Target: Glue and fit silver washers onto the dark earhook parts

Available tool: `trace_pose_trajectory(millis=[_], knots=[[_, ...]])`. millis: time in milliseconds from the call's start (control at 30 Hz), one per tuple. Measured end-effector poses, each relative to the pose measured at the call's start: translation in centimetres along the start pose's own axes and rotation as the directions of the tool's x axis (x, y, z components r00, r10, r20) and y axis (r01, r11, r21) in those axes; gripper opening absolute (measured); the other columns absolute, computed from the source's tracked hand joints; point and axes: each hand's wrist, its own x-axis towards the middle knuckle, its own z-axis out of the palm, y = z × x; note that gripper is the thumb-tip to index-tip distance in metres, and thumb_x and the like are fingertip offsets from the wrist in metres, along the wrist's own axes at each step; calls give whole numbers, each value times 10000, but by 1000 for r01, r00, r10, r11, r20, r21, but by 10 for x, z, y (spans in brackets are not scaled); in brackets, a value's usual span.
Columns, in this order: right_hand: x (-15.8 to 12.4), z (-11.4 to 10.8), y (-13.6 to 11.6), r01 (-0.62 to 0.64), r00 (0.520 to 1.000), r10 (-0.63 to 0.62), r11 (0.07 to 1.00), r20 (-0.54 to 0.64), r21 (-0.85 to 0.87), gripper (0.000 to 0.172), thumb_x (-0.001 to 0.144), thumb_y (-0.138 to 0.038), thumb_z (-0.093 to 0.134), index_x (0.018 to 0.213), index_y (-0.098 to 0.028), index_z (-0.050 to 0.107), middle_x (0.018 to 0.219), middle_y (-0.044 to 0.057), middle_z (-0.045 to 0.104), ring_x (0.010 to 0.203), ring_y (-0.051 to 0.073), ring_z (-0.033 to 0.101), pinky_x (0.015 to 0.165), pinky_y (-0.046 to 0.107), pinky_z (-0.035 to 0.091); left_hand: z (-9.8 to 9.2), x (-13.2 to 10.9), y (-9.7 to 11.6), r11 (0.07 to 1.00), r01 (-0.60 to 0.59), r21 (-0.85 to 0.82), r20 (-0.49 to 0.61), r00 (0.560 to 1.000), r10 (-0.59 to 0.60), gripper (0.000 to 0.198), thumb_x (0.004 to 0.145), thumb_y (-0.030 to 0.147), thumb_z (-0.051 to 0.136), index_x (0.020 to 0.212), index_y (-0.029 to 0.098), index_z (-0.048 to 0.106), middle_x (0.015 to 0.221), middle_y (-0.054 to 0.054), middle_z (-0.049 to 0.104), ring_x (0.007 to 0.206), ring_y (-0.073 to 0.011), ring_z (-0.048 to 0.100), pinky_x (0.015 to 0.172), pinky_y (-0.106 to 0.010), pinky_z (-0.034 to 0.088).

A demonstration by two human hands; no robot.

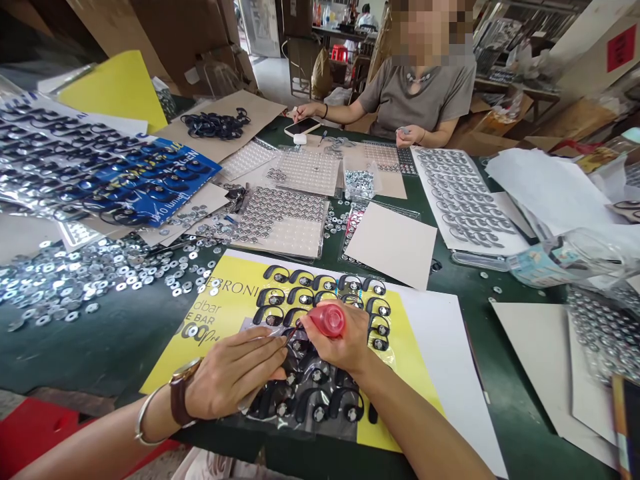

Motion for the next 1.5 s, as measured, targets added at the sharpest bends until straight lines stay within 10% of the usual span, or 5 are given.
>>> trace_pose_trajectory(millis=[1500], knots=[[4, 2, -4, 19, 999, -20, 999, 39, 30, 143, 793, -281, 701, 886, -195, 634, 736, 36, 730, 605, 175, 702, 555, 269, 573, 2, 2, -36, 833, 407, -375, -6, 897, -442, 154, 902, 123, 548, 924, 169, 694, 834, -39, 737, 804, -173, 684, 824, -349, 564]])
